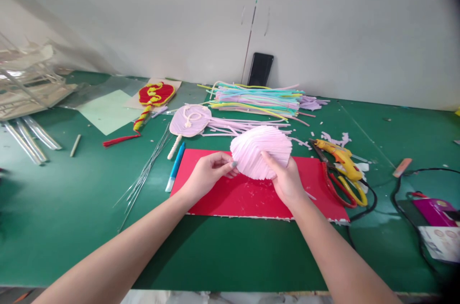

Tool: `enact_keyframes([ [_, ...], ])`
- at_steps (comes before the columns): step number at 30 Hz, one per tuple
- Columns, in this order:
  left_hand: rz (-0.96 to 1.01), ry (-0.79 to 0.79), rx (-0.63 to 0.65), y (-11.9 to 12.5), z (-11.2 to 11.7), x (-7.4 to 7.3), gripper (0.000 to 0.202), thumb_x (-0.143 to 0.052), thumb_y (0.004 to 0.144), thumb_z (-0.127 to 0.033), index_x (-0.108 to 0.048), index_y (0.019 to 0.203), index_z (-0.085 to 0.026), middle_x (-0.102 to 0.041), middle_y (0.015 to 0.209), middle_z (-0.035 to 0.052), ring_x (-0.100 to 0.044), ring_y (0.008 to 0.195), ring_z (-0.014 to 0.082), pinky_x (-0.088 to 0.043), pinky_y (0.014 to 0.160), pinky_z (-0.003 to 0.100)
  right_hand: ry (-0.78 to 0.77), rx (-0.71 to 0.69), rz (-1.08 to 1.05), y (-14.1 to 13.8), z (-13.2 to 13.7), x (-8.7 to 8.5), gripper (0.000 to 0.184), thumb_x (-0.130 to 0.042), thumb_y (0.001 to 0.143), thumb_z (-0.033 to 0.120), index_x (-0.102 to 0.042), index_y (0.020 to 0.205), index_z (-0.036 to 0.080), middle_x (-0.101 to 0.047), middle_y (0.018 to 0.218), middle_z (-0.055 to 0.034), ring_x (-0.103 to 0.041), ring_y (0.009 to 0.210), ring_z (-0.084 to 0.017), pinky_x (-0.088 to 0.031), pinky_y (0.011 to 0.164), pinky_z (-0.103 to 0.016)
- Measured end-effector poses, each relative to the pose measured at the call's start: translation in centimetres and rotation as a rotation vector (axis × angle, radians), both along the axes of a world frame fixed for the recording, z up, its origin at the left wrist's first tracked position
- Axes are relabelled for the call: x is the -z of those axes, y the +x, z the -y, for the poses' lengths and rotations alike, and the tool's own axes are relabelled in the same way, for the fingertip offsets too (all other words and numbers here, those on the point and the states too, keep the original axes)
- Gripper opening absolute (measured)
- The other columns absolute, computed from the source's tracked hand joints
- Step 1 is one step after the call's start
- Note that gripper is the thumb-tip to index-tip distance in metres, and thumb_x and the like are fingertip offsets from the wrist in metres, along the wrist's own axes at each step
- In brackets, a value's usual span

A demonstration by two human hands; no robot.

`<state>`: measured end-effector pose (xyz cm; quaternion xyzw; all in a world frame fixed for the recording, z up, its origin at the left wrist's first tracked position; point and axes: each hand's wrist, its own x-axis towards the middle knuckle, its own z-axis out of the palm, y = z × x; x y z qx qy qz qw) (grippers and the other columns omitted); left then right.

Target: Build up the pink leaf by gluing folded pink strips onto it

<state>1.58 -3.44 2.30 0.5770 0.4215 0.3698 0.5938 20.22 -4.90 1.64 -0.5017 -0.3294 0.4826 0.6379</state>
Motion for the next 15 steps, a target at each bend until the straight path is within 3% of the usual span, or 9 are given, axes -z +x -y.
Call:
enact_keyframes([
  [8, 0.001, 0.054, -0.167, -0.11, -0.05, -0.4, 0.023, -0.064, 0.078, -0.039, -0.06, 0.078, -0.016, -0.068, 0.07, 0.0015, -0.066, 0.068, 0.0144, -0.054, 0.069, 0.027, -0.072, -0.158, -0.076, 0.38, 0.17, -1.13, 0.036, -0.081, 0.057, 0.032, -0.072, 0.09, 0.02, -0.074, 0.094, -0.0046, -0.066, 0.094, -0.028, -0.052, 0.084, -0.042],
  [15, 0.021, -0.003, -0.119, 0.04, -0.17, -0.05, 0.026, -0.067, 0.074, -0.041, -0.061, 0.074, -0.015, -0.07, 0.07, 0.0041, -0.067, 0.067, 0.0156, -0.055, 0.067, 0.029, -0.028, -0.127, -0.078, 0.56, 0.08, -0.26, 0.041, -0.079, 0.062, 0.033, -0.07, 0.1, 0.021, -0.072, 0.103, -0.005, -0.064, 0.1, -0.026, -0.051, 0.088, -0.041],
])
